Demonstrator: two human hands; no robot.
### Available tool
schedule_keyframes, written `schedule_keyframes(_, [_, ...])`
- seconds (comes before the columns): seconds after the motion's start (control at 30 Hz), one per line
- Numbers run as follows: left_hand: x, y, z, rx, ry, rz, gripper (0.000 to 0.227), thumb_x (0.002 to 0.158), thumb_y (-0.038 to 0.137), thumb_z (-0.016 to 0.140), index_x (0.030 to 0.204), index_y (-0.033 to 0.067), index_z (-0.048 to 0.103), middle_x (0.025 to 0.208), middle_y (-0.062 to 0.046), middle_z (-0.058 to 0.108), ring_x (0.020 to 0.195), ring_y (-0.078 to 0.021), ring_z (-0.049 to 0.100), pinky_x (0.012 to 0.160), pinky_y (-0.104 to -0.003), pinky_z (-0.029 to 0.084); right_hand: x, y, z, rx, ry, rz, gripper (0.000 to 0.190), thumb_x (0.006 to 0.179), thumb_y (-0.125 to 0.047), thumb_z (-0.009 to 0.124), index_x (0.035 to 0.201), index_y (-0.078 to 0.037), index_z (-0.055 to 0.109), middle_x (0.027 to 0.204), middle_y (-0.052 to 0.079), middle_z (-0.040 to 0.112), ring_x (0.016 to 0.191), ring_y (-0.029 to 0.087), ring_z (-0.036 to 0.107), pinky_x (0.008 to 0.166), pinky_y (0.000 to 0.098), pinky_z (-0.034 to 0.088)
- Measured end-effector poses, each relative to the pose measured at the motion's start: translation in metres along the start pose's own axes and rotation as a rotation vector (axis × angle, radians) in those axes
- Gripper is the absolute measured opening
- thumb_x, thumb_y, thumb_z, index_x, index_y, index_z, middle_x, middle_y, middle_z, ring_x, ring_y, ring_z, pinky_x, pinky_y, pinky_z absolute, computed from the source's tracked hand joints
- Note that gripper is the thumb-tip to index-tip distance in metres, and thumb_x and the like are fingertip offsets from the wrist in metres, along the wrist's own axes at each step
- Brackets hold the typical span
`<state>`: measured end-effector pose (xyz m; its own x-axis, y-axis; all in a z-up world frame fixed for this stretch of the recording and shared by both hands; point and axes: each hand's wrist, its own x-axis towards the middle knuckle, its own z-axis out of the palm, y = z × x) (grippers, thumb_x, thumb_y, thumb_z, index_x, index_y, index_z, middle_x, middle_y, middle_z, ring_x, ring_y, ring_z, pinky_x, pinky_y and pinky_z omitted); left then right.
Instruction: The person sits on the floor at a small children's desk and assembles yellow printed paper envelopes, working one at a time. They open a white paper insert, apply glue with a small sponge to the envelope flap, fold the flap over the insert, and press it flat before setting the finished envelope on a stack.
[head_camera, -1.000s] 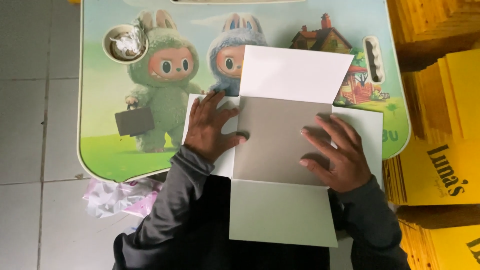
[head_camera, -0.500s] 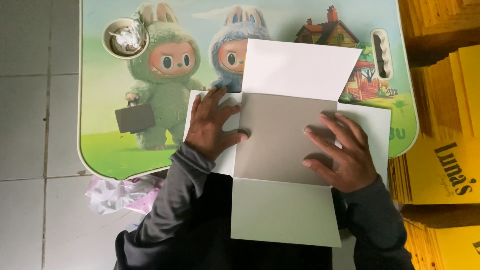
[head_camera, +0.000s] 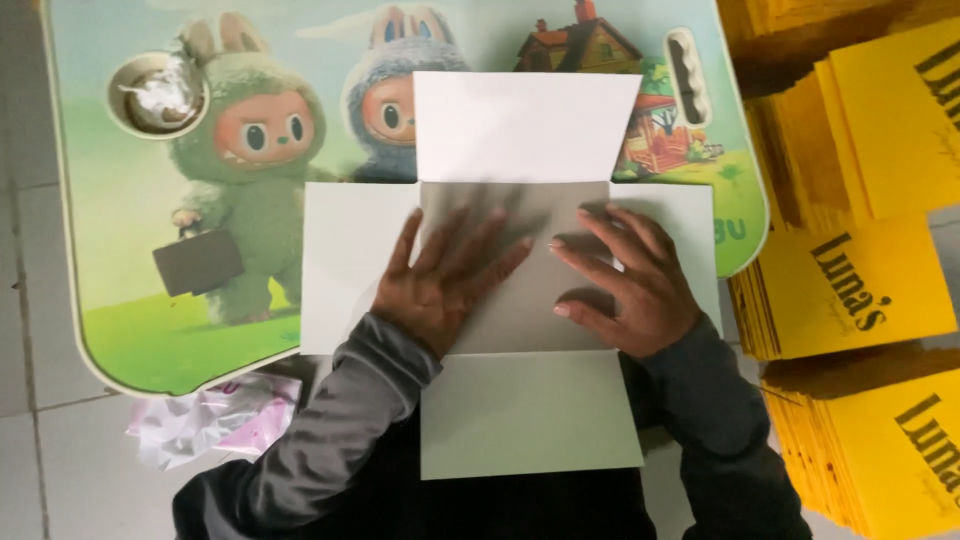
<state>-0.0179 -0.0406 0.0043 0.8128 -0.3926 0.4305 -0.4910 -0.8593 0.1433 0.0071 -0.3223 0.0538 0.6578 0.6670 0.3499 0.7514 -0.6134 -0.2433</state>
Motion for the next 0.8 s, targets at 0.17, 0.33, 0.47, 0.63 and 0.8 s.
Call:
schedule_keyframes(0.17, [-0.011,0.005,0.038,-0.038,-0.017,0.05,0.044,0.105,0.035,0.035,0.146,0.0458,0.044,0.158,0.0,0.044,0.142,-0.039,0.045,0.112,-0.062,0.037,-0.017,0.001,-0.029,0.034,0.094,0.12,0.047,0.094,-0.032,0.076,0.137,-0.015,0.069,0.149,0.019,0.055,0.138,0.043,0.05,0.119,0.0621,0.031])
schedule_keyframes(0.33, [0.001,0.038,0.025,-0.002,-0.044,-0.007,0.054,0.091,0.063,0.043,0.128,0.0286,0.061,0.147,-0.008,0.051,0.141,-0.0421,0.043,0.111,-0.07,0.029,-0.089,-0.003,-0.042,0.2,0.448,0.619,0.048,0.103,-0.018,0.066,0.146,-0.001,0.057,0.137,0.024,0.059,0.128,0.041,0.057,0.111,0.0572,0.044])
schedule_keyframes(0.47, [0.019,0.043,0.014,-0.222,0.05,0.066,0.079,0.083,0.069,0.06,0.136,0.0099,0.054,0.155,-0.015,0.046,0.143,-0.0474,0.041,0.114,-0.074,0.019,-0.118,-0.015,-0.008,0.976,0.733,0.756,0.074,0.1,-0.05,0.044,0.149,0.006,0.038,0.144,0.027,0.051,0.132,0.038,0.053,0.116,0.0599,0.045])
schedule_keyframes(0.63, [0.024,0.043,-0.008,-0.29,0.081,0.037,0.073,0.082,0.062,0.07,0.128,0.0079,0.052,0.155,-0.011,0.049,0.145,-0.0392,0.041,0.12,-0.065,0.022,-0.123,-0.045,0.013,0.833,0.51,0.528,0.081,0.083,-0.027,0.065,0.15,0.009,0.036,0.151,0.026,0.047,0.142,0.038,0.047,0.12,0.054,0.039])
schedule_keyframes(0.8, [0.032,0.032,-0.027,-0.53,0.026,-0.017,0.073,0.078,0.002,0.071,0.144,-0.0079,0.04,0.15,-0.03,0.048,0.142,-0.0428,0.048,0.117,-0.067,0.032,-0.049,-0.068,-0.008,0.431,0.118,0.224,0.069,0.092,-0.041,0.068,0.146,-0.003,0.047,0.152,0.018,0.053,0.15,0.037,0.044,0.126,0.0519,0.036])
